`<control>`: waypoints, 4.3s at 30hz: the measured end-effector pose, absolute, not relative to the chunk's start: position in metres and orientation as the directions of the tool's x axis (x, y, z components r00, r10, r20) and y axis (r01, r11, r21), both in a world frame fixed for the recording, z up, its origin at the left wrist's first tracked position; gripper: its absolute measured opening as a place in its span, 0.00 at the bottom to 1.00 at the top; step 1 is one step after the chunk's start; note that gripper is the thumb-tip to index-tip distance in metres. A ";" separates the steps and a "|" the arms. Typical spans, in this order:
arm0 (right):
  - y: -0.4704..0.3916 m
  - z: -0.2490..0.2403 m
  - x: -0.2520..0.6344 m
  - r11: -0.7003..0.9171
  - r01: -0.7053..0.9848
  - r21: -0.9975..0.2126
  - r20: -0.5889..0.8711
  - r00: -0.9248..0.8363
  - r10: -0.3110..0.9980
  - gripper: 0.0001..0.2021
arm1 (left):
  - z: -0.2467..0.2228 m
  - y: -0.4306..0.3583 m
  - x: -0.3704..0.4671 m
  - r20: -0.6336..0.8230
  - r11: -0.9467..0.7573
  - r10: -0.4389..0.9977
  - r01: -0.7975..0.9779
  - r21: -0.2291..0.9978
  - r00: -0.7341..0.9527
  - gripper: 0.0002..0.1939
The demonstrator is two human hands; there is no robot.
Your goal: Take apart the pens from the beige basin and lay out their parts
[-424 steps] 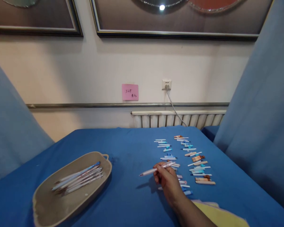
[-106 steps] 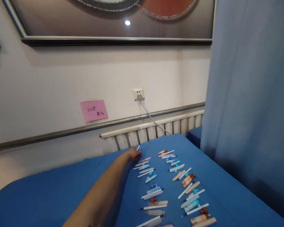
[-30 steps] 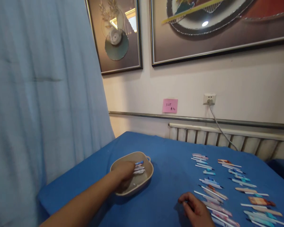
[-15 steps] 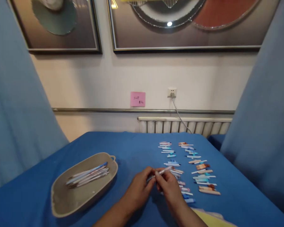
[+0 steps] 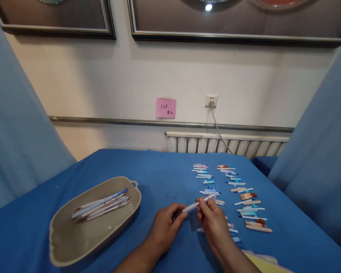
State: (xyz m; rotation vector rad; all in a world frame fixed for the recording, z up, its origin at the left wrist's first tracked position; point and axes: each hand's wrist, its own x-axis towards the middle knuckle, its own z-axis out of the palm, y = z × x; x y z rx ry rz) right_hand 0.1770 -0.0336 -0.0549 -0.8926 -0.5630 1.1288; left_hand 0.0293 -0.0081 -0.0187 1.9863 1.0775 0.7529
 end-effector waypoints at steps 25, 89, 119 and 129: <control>-0.050 -0.047 0.172 0.157 -0.220 -0.963 0.061 0.387 0.920 0.17 | -0.030 -0.010 0.038 -0.061 0.033 0.853 0.064 0.997 0.518 0.22; -0.052 -0.048 0.174 0.049 -0.080 -0.996 0.011 0.423 0.906 0.19 | -0.035 -0.003 0.032 -0.196 0.267 0.767 -0.026 0.963 0.611 0.21; -0.046 -0.045 0.182 0.160 -0.636 -0.755 -0.201 0.457 0.867 0.15 | -0.032 0.005 0.028 -0.432 0.613 0.743 -0.261 0.745 0.511 0.16; -0.050 -0.047 0.168 0.053 -0.627 -0.777 -0.188 0.312 0.931 0.15 | -0.032 0.003 0.028 -0.405 0.652 0.712 -0.328 0.683 0.573 0.12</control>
